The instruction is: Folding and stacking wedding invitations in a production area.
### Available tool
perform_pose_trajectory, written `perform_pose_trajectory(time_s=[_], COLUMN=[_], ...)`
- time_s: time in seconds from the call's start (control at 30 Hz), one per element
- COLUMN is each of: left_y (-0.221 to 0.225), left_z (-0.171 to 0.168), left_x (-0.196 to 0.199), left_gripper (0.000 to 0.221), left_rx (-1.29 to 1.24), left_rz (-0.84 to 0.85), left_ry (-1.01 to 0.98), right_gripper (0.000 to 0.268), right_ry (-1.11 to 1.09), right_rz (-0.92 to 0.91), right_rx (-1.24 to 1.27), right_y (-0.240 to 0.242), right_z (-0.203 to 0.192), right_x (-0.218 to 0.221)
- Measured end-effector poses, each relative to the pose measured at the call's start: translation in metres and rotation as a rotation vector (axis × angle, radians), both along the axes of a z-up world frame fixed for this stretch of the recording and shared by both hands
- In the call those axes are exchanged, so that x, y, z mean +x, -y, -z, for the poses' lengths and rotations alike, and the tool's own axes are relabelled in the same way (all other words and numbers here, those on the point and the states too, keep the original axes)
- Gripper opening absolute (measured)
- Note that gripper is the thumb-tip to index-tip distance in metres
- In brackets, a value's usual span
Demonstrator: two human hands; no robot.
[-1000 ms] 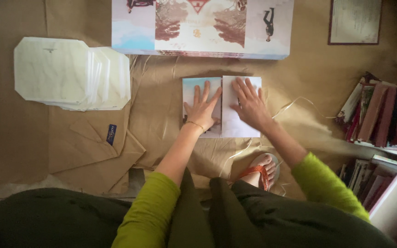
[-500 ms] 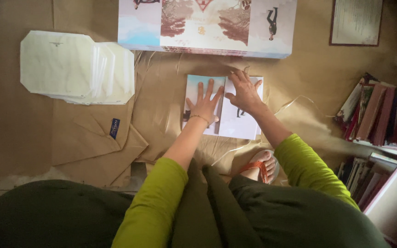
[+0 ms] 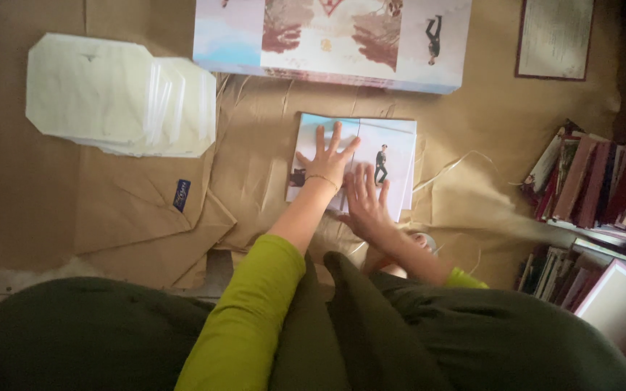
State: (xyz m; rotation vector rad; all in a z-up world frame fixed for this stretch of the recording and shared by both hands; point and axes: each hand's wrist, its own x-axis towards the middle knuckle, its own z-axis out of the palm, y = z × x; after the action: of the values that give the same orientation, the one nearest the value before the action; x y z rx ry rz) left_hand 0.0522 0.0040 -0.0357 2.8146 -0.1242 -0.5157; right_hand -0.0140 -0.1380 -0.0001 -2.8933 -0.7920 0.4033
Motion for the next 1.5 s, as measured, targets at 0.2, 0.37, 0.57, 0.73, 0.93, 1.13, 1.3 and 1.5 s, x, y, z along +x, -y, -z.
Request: perform_pose_trajectory(time_s=[0.2, 0.37, 0.57, 0.73, 0.93, 1.13, 1.3, 1.5], left_y=[-0.001, 0.003, 0.001, -0.001, -0.008, -0.02, -0.04, -0.055], left_z=[-0.02, 0.003, -0.011, -0.022, -0.02, -0.011, -0.031, -0.049], left_x=[-0.003, 0.0, 0.004, -0.006, -0.02, 0.043, 0.134, 0.174], left_gripper=[0.083, 0.082, 0.083, 0.086, 0.08, 0.057, 0.047, 0.032], left_rx=[0.003, 0.002, -0.02, -0.014, 0.002, 0.037, 0.203, 0.45], left_rz=[-0.053, -0.045, -0.056, -0.024, 0.047, 0.162, 0.196, 0.47], left_ry=[-0.141, -0.107, -0.183, -0.137, -0.029, 0.342, 0.686, 0.512], right_gripper=[0.072, 0.065, 0.048, 0.036, 0.034, 0.034, 0.036, 0.033], right_ry=[0.244, 0.412, 0.477, 0.545, 0.662, 0.625, 0.687, 0.599], right_rz=[-0.206, -0.409, -0.529, -0.51, -0.476, -0.501, -0.451, -0.433], right_rx=[-0.156, -0.028, -0.012, -0.146, -0.168, -0.245, -0.174, -0.181], right_y=[0.027, 0.042, 0.027, 0.019, 0.017, 0.012, 0.014, 0.016], right_z=[0.038, 0.034, 0.03, 0.021, 0.019, 0.014, 0.034, 0.042], right_x=[-0.009, -0.013, -0.009, -0.017, -0.02, -0.023, -0.023, -0.023])
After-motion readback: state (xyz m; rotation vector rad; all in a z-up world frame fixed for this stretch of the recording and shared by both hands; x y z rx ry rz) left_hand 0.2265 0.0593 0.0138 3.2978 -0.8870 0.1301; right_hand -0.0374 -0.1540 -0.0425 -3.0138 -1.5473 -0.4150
